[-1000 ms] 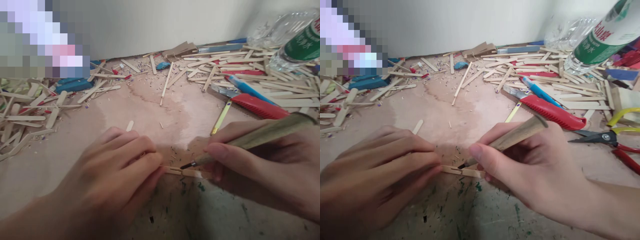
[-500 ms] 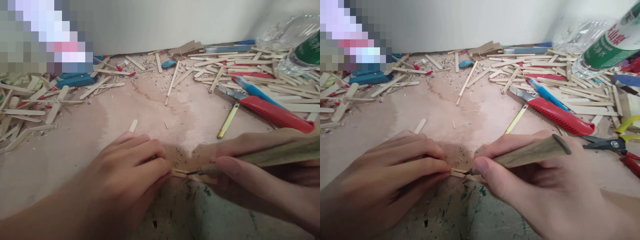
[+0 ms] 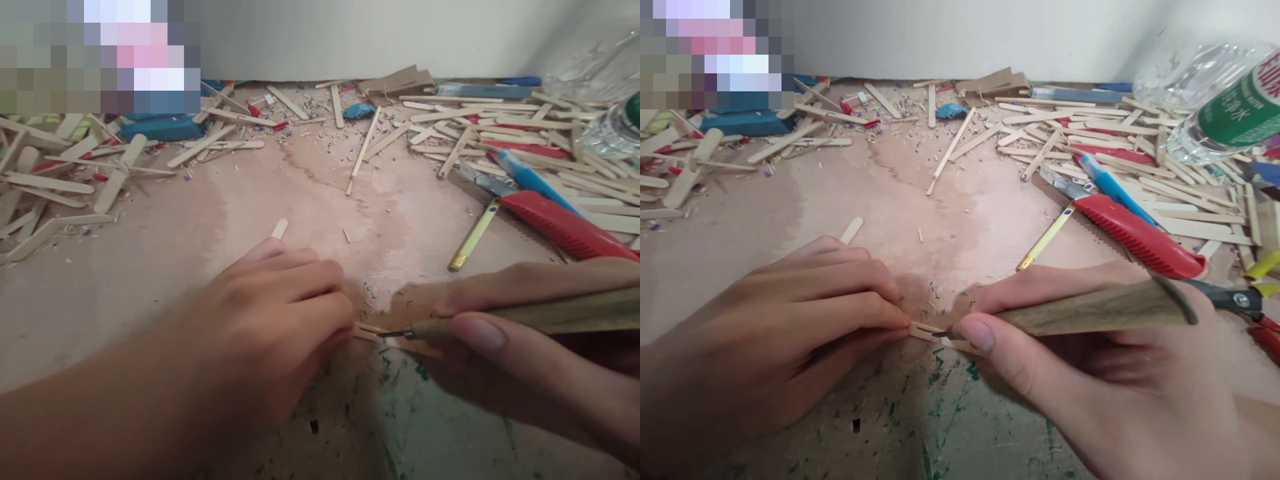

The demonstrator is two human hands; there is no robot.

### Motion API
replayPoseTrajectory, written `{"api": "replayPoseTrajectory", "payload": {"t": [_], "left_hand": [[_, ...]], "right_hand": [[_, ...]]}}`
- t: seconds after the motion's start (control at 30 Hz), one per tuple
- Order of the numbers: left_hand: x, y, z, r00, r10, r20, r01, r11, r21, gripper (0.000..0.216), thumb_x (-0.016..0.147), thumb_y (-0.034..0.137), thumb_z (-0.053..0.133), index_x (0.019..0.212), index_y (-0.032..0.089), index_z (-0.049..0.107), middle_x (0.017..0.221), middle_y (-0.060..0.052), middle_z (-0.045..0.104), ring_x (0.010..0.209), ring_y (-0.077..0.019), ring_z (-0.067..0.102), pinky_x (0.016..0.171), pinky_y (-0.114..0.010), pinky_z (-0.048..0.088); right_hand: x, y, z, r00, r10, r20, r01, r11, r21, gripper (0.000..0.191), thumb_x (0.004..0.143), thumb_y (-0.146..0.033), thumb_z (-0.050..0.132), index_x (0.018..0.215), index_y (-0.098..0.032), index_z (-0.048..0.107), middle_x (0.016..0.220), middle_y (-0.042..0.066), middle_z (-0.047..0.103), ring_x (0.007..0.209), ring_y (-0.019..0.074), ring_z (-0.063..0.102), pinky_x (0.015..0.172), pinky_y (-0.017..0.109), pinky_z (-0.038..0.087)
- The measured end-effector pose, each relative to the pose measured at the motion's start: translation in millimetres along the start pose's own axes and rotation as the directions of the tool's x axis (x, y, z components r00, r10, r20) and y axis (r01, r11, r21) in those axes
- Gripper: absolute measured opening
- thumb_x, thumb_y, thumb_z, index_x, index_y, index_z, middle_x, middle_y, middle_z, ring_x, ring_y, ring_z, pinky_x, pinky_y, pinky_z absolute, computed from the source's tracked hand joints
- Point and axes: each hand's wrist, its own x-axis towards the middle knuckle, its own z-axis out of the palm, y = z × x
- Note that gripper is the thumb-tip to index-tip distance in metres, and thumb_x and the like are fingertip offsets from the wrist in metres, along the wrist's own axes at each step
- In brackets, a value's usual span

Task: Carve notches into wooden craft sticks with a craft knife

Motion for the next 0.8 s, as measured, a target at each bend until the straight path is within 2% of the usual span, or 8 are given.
{"api": "replayPoseTrajectory", "payload": {"t": [0.13,0.27,0.4,0.5,0.57,0.67,0.73,0.8], "left_hand": [[-0.7,-1.4,0.1,1.0,-0.002,-0.011,0.002,1.0,0.007,0.023,0.107,0.014,0.055,0.095,0.021,0.073,0.095,0.001,0.072,0.085,-0.0154,0.065,0.082,-0.033,0.047],[0.5,-1.7,-1.2,1.0,0.003,-0.01,-0.003,1.0,-0.001,0.025,0.108,0.014,0.054,0.095,0.021,0.073,0.095,0.0,0.073,0.085,-0.0161,0.065,0.082,-0.033,0.046],[2.7,-1.1,-1.1,1.0,-0.015,0.015,0.016,0.999,-0.031,0.023,0.106,0.012,0.055,0.093,0.02,0.072,0.095,0.0,0.073,0.086,-0.0161,0.066,0.083,-0.033,0.047],[3.0,-1.8,2.3,1.0,-0.021,0.013,0.022,0.999,-0.046,0.025,0.105,0.011,0.054,0.09,0.02,0.072,0.094,0.0,0.073,0.084,-0.0161,0.066,0.084,-0.033,0.048],[2.6,-2.7,5.2,1.0,-0.009,-0.028,0.008,0.999,-0.041,0.027,0.105,0.012,0.053,0.088,0.021,0.071,0.091,0.001,0.073,0.083,-0.0162,0.066,0.082,-0.032,0.047],[2.4,-3.9,7.7,0.998,0.006,-0.065,-0.008,0.999,-0.031,0.027,0.104,0.013,0.052,0.085,0.021,0.07,0.087,0.001,0.072,0.082,-0.0167,0.065,0.079,-0.032,0.046],[3.0,-4.2,7.5,0.998,0.005,-0.059,-0.007,0.999,-0.032,0.027,0.103,0.013,0.052,0.083,0.021,0.068,0.085,0.001,0.071,0.08,-0.0167,0.064,0.077,-0.032,0.045],[3.8,-4.3,6.6,0.999,0.009,-0.048,-0.011,0.999,-0.031,0.027,0.102,0.011,0.052,0.081,0.021,0.066,0.082,0.001,0.069,0.077,-0.0166,0.062,0.074,-0.032,0.044]], "right_hand": [[-2.7,-7.6,4.2,0.999,0.036,-0.019,-0.036,0.999,0.015,0.009,0.085,-0.036,0.089,0.093,-0.035,0.086,0.071,-0.002,0.079,0.053,0.0185,0.075,0.042,0.022,0.061],[-8.1,-14.7,5.8,0.993,0.023,-0.116,-0.037,0.992,-0.122,0.011,0.089,-0.046,0.085,0.095,-0.037,0.086,0.075,0.0,0.081,0.051,0.019,0.073,0.044,0.028,0.063],[-10.5,-20.3,-2.4,0.993,-0.102,-0.063,0.074,0.933,-0.353,0.014,0.09,-0.051,0.082,0.094,-0.039,0.087,0.086,0.0,0.084,0.067,0.024,0.079,0.058,0.031,0.07],[-9.0,-28.2,-5.7,0.991,-0.127,0.042,0.134,0.916,-0.377,0.015,0.087,-0.039,0.087,0.102,-0.037,0.088,0.096,-0.001,0.085,0.078,0.026,0.081,0.07,0.032,0.073],[-7.4,-34.5,-4.2,0.992,-0.11,0.068,0.125,0.945,-0.302,0.015,0.088,-0.036,0.087,0.103,-0.038,0.088,0.095,-0.002,0.084,0.074,0.0231,0.079,0.064,0.028,0.07],[-5.8,-39.7,-2.1,0.997,-0.049,0.055,0.062,0.964,-0.257,0.012,0.089,-0.034,0.086,0.099,-0.04,0.087,0.086,-0.003,0.081,0.062,0.0183,0.075,0.041,0.024,0.056],[-5.4,-38.8,-3.6,0.997,-0.031,0.076,0.051,0.96,-0.275,0.025,0.083,-0.026,0.091,0.102,-0.041,0.087,0.084,-0.002,0.08,0.059,0.0189,0.074,0.035,0.025,0.049],[-3.7,-36.9,-5.4,0.991,-0.033,0.129,0.069,0.955,-0.288,0.036,0.079,-0.02,0.094,0.108,-0.04,0.086,0.083,-0.001,0.08,0.057,0.02,0.073,0.036,0.027,0.051]]}}
